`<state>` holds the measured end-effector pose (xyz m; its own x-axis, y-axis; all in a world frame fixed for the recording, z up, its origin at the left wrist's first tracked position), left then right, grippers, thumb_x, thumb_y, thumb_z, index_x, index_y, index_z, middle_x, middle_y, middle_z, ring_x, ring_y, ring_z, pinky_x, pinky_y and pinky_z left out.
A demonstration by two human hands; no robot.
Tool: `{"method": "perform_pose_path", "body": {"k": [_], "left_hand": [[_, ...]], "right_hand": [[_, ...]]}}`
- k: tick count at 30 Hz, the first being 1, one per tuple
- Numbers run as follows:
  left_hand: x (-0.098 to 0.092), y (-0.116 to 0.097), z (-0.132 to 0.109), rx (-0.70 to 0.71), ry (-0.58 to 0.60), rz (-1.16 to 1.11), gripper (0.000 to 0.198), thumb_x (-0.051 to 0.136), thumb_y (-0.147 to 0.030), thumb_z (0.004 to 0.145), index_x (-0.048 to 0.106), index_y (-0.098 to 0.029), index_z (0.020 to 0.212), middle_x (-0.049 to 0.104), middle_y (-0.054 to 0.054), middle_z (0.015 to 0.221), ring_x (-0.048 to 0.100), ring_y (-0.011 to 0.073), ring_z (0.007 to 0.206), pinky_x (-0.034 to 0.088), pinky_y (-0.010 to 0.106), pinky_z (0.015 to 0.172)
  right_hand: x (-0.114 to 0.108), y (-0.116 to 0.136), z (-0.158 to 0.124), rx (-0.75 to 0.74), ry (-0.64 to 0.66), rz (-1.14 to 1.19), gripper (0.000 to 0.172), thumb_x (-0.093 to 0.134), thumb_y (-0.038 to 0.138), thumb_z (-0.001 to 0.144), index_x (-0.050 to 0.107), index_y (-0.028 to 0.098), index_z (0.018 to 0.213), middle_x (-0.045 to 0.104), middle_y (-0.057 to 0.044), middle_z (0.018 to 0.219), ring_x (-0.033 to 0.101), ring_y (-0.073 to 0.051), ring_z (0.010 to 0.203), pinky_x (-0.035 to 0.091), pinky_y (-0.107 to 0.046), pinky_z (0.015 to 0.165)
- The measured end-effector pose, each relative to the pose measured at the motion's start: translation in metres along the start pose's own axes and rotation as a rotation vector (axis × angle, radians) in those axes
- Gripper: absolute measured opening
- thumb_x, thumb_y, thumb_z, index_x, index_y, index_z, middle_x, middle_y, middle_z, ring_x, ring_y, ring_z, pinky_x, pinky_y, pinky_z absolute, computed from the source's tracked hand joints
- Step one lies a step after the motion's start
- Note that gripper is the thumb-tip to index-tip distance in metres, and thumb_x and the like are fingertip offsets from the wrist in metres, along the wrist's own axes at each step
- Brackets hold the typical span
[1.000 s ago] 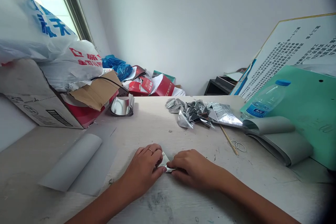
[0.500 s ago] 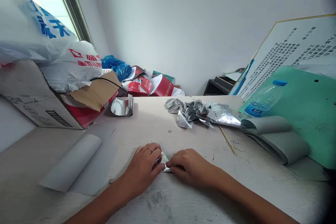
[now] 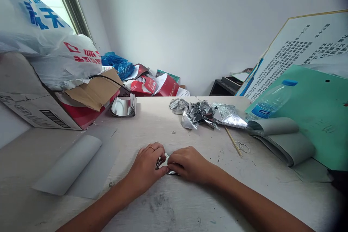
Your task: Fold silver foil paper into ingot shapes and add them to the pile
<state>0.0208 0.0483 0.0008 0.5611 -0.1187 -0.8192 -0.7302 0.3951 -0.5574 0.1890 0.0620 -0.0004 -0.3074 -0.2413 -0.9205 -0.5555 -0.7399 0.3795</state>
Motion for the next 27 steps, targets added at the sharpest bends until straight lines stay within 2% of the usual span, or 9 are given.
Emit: {"method": "perform_pose_path", "body": {"k": [3, 10, 20, 27], "left_hand": [[-0.001, 0.000, 0.000, -0.006, 0.006, -0.005, 0.011, 0.065, -0.018, 0.080, 0.054, -0.021, 0.082, 0.062, -0.002, 0.101, 0.057, 0.0189, 0.096, 0.038, 0.034, 0.083], [-0.001, 0.000, -0.002, -0.015, 0.030, -0.007, 0.012, 0.062, -0.014, 0.079, 0.053, -0.021, 0.082, 0.061, -0.002, 0.103, 0.056, 0.0189, 0.098, 0.038, 0.036, 0.085], [-0.004, -0.001, -0.004, -0.021, 0.059, -0.031, 0.009, 0.060, -0.018, 0.083, 0.053, -0.023, 0.086, 0.059, -0.003, 0.104, 0.055, 0.0189, 0.099, 0.036, 0.037, 0.089], [-0.002, 0.000, -0.004, -0.007, 0.051, -0.019, 0.010, 0.060, -0.018, 0.084, 0.052, -0.023, 0.087, 0.059, -0.003, 0.106, 0.054, 0.0179, 0.099, 0.036, 0.037, 0.087]], "right_hand": [[0.002, -0.002, 0.003, -0.047, -0.002, -0.003, 0.025, 0.048, 0.033, 0.098, 0.068, 0.018, 0.095, 0.070, -0.003, 0.087, 0.060, -0.010, 0.077, 0.034, -0.021, 0.070], [-0.004, 0.000, -0.002, 0.014, 0.056, 0.004, 0.015, 0.056, 0.030, 0.093, 0.067, 0.021, 0.099, 0.069, -0.001, 0.093, 0.060, -0.011, 0.083, 0.034, -0.022, 0.071], [-0.011, 0.005, -0.002, 0.073, 0.101, 0.057, 0.015, 0.060, 0.024, 0.087, 0.068, 0.021, 0.100, 0.069, -0.001, 0.095, 0.059, -0.013, 0.086, 0.035, -0.022, 0.072], [-0.009, 0.004, -0.004, 0.084, 0.077, 0.090, 0.013, 0.060, 0.023, 0.086, 0.068, 0.020, 0.096, 0.068, -0.001, 0.093, 0.058, -0.012, 0.085, 0.035, -0.021, 0.072]]}}
Point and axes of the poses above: each hand's wrist, its own z-axis towards the middle knuckle, its own x-axis out of the palm, y = z × x, the point moved 3 cm from there along z, towards the middle knuckle
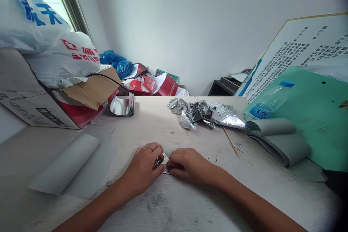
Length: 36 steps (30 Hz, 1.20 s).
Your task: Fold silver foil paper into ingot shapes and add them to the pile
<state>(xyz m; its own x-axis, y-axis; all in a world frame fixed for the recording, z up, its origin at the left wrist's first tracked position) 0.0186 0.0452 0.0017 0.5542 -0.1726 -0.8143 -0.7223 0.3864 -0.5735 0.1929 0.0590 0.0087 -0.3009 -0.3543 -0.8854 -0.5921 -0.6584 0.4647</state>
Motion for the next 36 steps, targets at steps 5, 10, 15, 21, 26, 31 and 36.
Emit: {"method": "perform_pose_path", "body": {"k": [5, 10, 15, 21, 26, 31, 36], "left_hand": [[0.003, 0.000, 0.002, -0.009, -0.052, 0.048, 0.012, 0.061, -0.018, 0.082, 0.050, -0.021, 0.083, 0.059, -0.002, 0.103, 0.053, 0.0187, 0.097, 0.036, 0.037, 0.085], [0.006, 0.002, 0.004, 0.002, -0.063, 0.060, 0.011, 0.062, -0.019, 0.082, 0.052, -0.021, 0.085, 0.058, -0.002, 0.100, 0.053, 0.0186, 0.095, 0.035, 0.037, 0.084], [0.007, 0.002, 0.004, -0.001, -0.071, 0.070, 0.014, 0.064, -0.020, 0.083, 0.050, -0.021, 0.082, 0.058, -0.003, 0.098, 0.053, 0.0181, 0.093, 0.035, 0.037, 0.083], [0.006, -0.001, 0.004, -0.015, -0.067, 0.083, 0.013, 0.062, -0.014, 0.082, 0.051, -0.021, 0.082, 0.059, -0.003, 0.100, 0.053, 0.0180, 0.097, 0.035, 0.036, 0.083], [0.008, -0.001, 0.004, -0.012, -0.066, 0.100, 0.012, 0.060, -0.012, 0.081, 0.051, -0.021, 0.082, 0.060, -0.003, 0.100, 0.053, 0.0184, 0.096, 0.035, 0.037, 0.083], [0.009, 0.001, 0.004, 0.001, -0.081, 0.108, 0.013, 0.063, -0.015, 0.082, 0.051, -0.021, 0.082, 0.060, -0.002, 0.101, 0.053, 0.0190, 0.097, 0.036, 0.036, 0.083], [0.008, 0.001, 0.003, 0.004, -0.084, 0.100, 0.013, 0.064, -0.018, 0.083, 0.051, -0.021, 0.081, 0.060, -0.002, 0.102, 0.054, 0.0192, 0.097, 0.037, 0.037, 0.083]], "right_hand": [[0.000, 0.000, 0.000, 0.033, -0.021, 0.006, 0.009, 0.062, 0.024, 0.084, 0.067, 0.018, 0.089, 0.068, -0.001, 0.090, 0.057, -0.011, 0.082, 0.033, -0.021, 0.070], [0.000, -0.001, 0.000, 0.042, -0.026, 0.007, 0.009, 0.061, 0.022, 0.083, 0.066, 0.019, 0.090, 0.069, 0.000, 0.090, 0.057, -0.011, 0.082, 0.032, -0.021, 0.070], [0.005, 0.002, -0.001, 0.017, -0.050, -0.092, 0.009, 0.059, 0.023, 0.085, 0.064, 0.019, 0.092, 0.068, 0.000, 0.091, 0.056, -0.011, 0.082, 0.030, -0.023, 0.069], [0.017, 0.013, -0.001, -0.071, -0.111, -0.411, 0.019, 0.043, 0.021, 0.093, 0.058, 0.016, 0.084, 0.064, -0.003, 0.084, 0.047, -0.012, 0.068, 0.020, -0.030, 0.063], [0.022, 0.013, 0.003, -0.037, -0.178, -0.419, 0.007, 0.051, 0.020, 0.088, 0.057, 0.017, 0.085, 0.063, -0.003, 0.090, 0.046, -0.014, 0.077, 0.021, -0.030, 0.064], [0.020, 0.013, 0.003, 0.032, -0.175, -0.404, 0.005, 0.053, 0.019, 0.085, 0.057, 0.019, 0.089, 0.062, -0.001, 0.099, 0.047, -0.015, 0.086, 0.025, -0.029, 0.065], [0.013, 0.012, -0.001, 0.153, -0.091, -0.329, 0.010, 0.053, 0.019, 0.085, 0.059, 0.021, 0.093, 0.061, -0.002, 0.103, 0.051, -0.014, 0.087, 0.020, -0.028, 0.059]]}}
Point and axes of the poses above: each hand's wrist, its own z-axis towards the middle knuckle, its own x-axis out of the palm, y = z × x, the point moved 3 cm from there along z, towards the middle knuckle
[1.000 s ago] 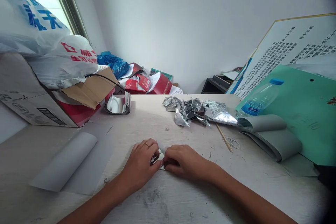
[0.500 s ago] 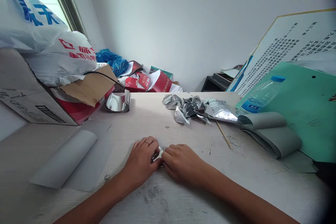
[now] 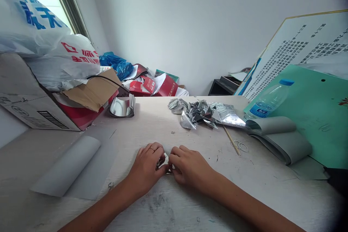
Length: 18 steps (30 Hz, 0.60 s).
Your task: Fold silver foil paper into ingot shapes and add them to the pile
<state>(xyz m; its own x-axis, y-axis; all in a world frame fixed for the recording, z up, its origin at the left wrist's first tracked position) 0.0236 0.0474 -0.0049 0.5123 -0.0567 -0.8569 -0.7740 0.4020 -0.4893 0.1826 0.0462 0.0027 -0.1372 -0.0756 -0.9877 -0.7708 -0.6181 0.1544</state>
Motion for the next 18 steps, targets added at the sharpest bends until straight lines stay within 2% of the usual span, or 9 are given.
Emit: {"method": "perform_pose_path", "body": {"k": [11, 15, 18], "left_hand": [[-0.0001, 0.0011, 0.0000, -0.016, 0.040, -0.026, 0.015, 0.064, -0.017, 0.082, 0.049, -0.021, 0.082, 0.059, -0.003, 0.103, 0.053, 0.0193, 0.098, 0.036, 0.038, 0.085], [0.0007, 0.0020, -0.0007, -0.015, 0.049, -0.030, 0.015, 0.062, -0.018, 0.082, 0.047, -0.021, 0.081, 0.058, -0.002, 0.105, 0.052, 0.0203, 0.099, 0.036, 0.039, 0.086], [0.0004, 0.0015, -0.0015, -0.003, 0.038, -0.028, 0.013, 0.059, -0.017, 0.083, 0.048, -0.021, 0.083, 0.058, -0.001, 0.107, 0.051, 0.0206, 0.100, 0.036, 0.039, 0.087]], "right_hand": [[-0.0089, -0.0037, -0.0061, 0.016, 0.038, 0.122, 0.019, 0.057, 0.020, 0.079, 0.058, 0.022, 0.097, 0.060, 0.000, 0.107, 0.053, -0.010, 0.079, 0.016, -0.026, 0.058], [-0.0059, -0.0065, -0.0017, 0.075, -0.008, 0.226, 0.012, 0.057, 0.030, 0.084, 0.059, 0.021, 0.091, 0.062, 0.001, 0.098, 0.053, -0.010, 0.079, 0.019, -0.024, 0.061], [-0.0032, -0.0071, 0.0015, 0.083, -0.017, 0.232, 0.019, 0.059, 0.037, 0.086, 0.058, 0.019, 0.088, 0.064, 0.000, 0.092, 0.053, -0.010, 0.078, 0.020, -0.024, 0.062]]}}
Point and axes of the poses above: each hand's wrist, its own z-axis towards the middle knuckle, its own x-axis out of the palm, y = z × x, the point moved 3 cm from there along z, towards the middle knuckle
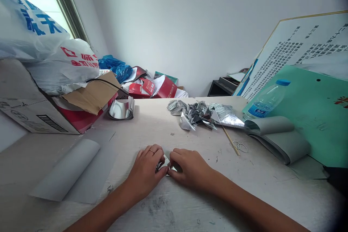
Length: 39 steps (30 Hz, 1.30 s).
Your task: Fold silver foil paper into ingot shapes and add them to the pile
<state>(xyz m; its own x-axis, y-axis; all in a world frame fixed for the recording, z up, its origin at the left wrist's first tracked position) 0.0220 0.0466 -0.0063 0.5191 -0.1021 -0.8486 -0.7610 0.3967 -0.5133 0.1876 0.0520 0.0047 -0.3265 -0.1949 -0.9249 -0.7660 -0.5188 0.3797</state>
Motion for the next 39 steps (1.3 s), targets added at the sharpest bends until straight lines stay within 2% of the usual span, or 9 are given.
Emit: {"method": "perform_pose_path", "body": {"k": [10, 15, 20, 27, 31, 39], "left_hand": [[-0.001, -0.003, -0.001, 0.015, -0.014, 0.032, 0.011, 0.059, -0.018, 0.084, 0.049, -0.022, 0.084, 0.059, 0.000, 0.105, 0.052, 0.0214, 0.100, 0.037, 0.039, 0.085], [-0.001, -0.004, -0.001, 0.026, -0.021, 0.040, 0.012, 0.058, -0.016, 0.083, 0.048, -0.022, 0.083, 0.058, 0.000, 0.103, 0.051, 0.0209, 0.098, 0.037, 0.038, 0.084], [0.000, -0.002, 0.000, 0.019, -0.006, 0.032, 0.012, 0.059, -0.017, 0.084, 0.047, -0.021, 0.083, 0.058, 0.000, 0.105, 0.051, 0.0209, 0.100, 0.036, 0.039, 0.085], [0.000, 0.000, 0.000, 0.024, 0.011, 0.019, 0.010, 0.058, -0.020, 0.086, 0.048, -0.022, 0.086, 0.057, 0.001, 0.107, 0.051, 0.0219, 0.101, 0.037, 0.040, 0.086], [-0.002, -0.001, -0.001, 0.021, 0.015, 0.018, 0.010, 0.059, -0.020, 0.086, 0.049, -0.022, 0.086, 0.058, 0.000, 0.107, 0.051, 0.0218, 0.102, 0.037, 0.040, 0.086], [-0.005, -0.005, -0.001, 0.021, 0.024, 0.016, 0.009, 0.058, -0.018, 0.086, 0.051, -0.023, 0.088, 0.058, 0.001, 0.106, 0.051, 0.0218, 0.101, 0.037, 0.039, 0.086]], "right_hand": [[-0.004, -0.009, 0.009, -0.098, 0.086, -0.017, 0.029, 0.068, 0.046, 0.084, 0.061, 0.018, 0.091, 0.067, 0.001, 0.090, 0.054, -0.010, 0.076, 0.022, -0.024, 0.063], [-0.002, -0.004, 0.011, -0.105, 0.088, -0.067, 0.037, 0.064, 0.053, 0.087, 0.061, 0.018, 0.094, 0.068, -0.002, 0.097, 0.058, -0.012, 0.080, 0.022, -0.025, 0.063], [-0.005, -0.005, 0.010, -0.146, 0.146, -0.090, 0.039, 0.062, 0.056, 0.088, 0.062, 0.018, 0.097, 0.068, -0.002, 0.098, 0.059, -0.014, 0.084, 0.022, -0.025, 0.063], [-0.011, -0.010, 0.009, -0.218, 0.188, -0.041, 0.038, 0.065, 0.055, 0.086, 0.062, 0.019, 0.097, 0.066, -0.001, 0.095, 0.056, -0.013, 0.080, 0.025, -0.022, 0.063], [-0.013, -0.013, 0.006, -0.277, 0.183, 0.051, 0.036, 0.060, 0.054, 0.090, 0.063, 0.018, 0.098, 0.065, -0.002, 0.093, 0.055, -0.012, 0.081, 0.030, -0.021, 0.067], [-0.014, -0.015, 0.003, -0.216, 0.176, 0.072, 0.024, 0.067, 0.038, 0.087, 0.063, 0.019, 0.102, 0.065, -0.001, 0.092, 0.054, -0.012, 0.082, 0.033, -0.021, 0.070]]}}
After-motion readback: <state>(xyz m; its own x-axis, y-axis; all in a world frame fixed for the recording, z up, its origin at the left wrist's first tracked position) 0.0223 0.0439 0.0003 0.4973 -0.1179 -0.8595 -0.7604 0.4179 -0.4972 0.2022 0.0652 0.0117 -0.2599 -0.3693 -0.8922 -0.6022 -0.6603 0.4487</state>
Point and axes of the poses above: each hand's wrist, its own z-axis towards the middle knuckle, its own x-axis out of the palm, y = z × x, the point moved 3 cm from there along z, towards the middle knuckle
